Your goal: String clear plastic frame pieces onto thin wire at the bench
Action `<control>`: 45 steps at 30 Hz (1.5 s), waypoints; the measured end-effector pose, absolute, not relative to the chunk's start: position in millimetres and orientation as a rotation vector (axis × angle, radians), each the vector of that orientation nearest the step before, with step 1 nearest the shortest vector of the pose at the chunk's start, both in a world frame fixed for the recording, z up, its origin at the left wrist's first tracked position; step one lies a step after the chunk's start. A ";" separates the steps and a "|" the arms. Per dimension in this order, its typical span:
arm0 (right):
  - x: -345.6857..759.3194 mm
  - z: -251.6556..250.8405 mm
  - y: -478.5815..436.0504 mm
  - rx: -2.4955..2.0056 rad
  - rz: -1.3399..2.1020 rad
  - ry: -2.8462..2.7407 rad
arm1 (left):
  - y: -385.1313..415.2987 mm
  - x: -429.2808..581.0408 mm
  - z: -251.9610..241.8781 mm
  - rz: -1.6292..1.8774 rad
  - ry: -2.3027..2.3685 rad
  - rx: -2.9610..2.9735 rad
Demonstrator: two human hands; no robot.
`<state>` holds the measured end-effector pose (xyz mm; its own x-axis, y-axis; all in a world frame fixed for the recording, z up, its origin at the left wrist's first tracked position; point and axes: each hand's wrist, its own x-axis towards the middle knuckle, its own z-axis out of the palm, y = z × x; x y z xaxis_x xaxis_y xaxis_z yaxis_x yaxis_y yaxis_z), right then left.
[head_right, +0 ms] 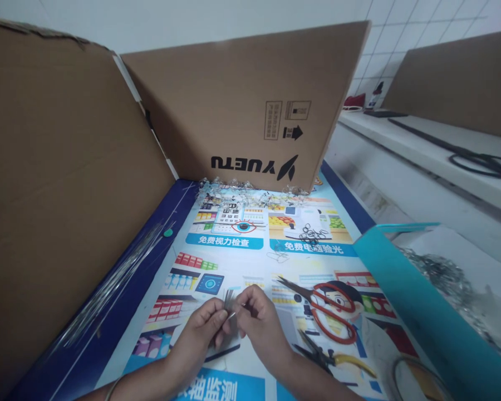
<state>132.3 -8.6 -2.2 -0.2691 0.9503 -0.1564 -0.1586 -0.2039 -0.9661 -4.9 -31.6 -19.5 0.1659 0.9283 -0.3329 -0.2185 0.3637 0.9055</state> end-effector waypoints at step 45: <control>132.9 -1.5 -7.9 -1.106 1.635 -1.153 | -33.4 -5.5 -16.1 0.924 1.054 0.902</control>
